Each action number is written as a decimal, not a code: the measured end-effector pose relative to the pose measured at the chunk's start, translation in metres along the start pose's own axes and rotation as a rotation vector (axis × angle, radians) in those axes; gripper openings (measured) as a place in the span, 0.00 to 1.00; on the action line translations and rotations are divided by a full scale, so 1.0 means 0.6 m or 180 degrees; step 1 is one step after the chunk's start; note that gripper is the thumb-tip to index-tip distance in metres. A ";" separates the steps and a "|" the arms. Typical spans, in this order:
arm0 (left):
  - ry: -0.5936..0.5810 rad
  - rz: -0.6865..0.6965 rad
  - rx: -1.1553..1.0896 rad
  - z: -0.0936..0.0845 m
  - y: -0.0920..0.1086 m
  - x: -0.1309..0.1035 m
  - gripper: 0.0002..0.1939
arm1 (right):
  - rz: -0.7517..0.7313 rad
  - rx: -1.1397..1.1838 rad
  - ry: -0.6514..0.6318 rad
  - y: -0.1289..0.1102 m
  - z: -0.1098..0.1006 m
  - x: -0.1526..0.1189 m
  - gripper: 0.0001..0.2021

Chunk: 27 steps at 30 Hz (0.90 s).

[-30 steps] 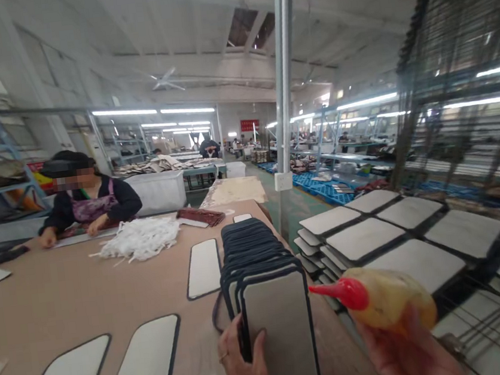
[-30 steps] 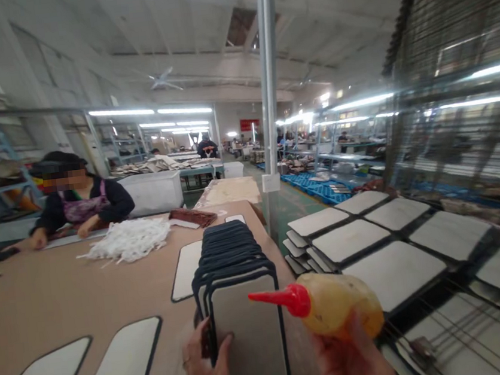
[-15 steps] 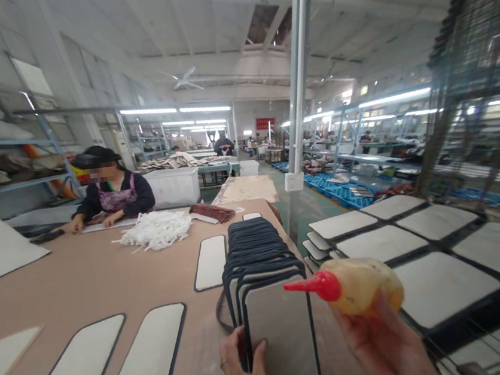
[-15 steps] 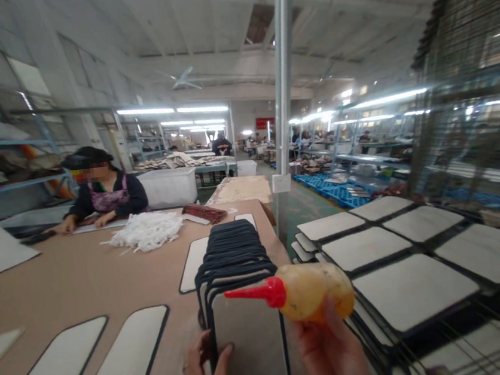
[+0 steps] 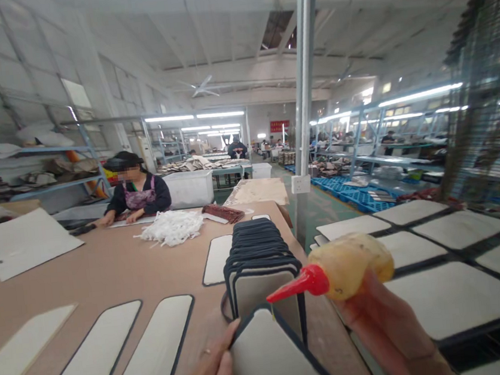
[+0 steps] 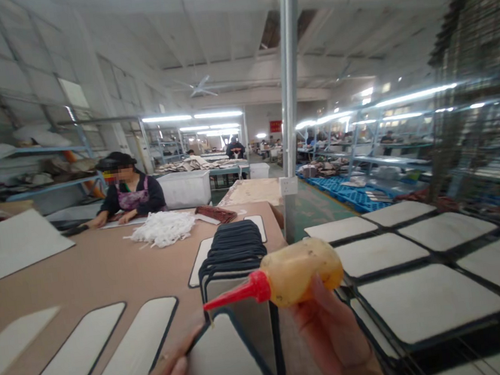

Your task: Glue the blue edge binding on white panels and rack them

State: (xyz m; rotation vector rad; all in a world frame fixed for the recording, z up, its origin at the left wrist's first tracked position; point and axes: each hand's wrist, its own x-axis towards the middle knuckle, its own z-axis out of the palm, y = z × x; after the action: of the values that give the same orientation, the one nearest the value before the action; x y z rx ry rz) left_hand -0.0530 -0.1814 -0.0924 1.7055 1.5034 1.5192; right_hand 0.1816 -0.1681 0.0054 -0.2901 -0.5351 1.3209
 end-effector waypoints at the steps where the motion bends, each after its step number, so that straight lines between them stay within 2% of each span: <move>1: -0.0224 0.0019 0.0129 -0.026 0.013 0.013 0.20 | 0.0018 -0.0028 -0.0077 0.003 0.005 0.002 0.24; 4: -0.1073 0.0027 0.0539 -0.095 0.048 0.061 0.19 | 0.0094 -0.0166 -0.0304 0.020 0.025 0.007 0.23; 6: -0.1712 0.0213 0.0760 -0.135 0.065 0.096 0.18 | 0.0140 -0.0263 -0.0427 0.035 0.041 0.010 0.21; 9: -0.2311 0.0539 0.0959 -0.190 0.077 0.143 0.18 | 0.0297 -0.0345 -0.0478 0.064 0.066 0.015 0.18; 13: -0.2820 0.0810 0.1083 -0.256 0.078 0.189 0.17 | 0.0467 -0.0619 -0.0459 0.110 0.091 0.026 0.19; 17: -0.3282 0.0842 0.0914 -0.304 0.069 0.225 0.15 | 0.0413 -0.0797 -0.0468 0.160 0.112 0.045 0.19; 20: -0.3598 0.0784 0.0736 -0.330 0.057 0.248 0.16 | 0.0431 -0.0981 -0.0488 0.191 0.122 0.064 0.19; 23: -0.3839 0.0671 0.0666 -0.351 0.043 0.267 0.19 | 0.0592 -0.1168 -0.0767 0.217 0.122 0.081 0.16; 27: -0.3985 0.0535 0.0524 -0.369 0.023 0.288 0.19 | 0.0700 -0.1374 -0.0968 0.241 0.127 0.095 0.19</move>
State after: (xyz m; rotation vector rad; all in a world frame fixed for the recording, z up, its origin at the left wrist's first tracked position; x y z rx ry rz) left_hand -0.2722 -0.1092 0.0686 2.2058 0.7851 0.1396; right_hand 0.0292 -0.0866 0.0100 -0.5181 -1.0745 1.4644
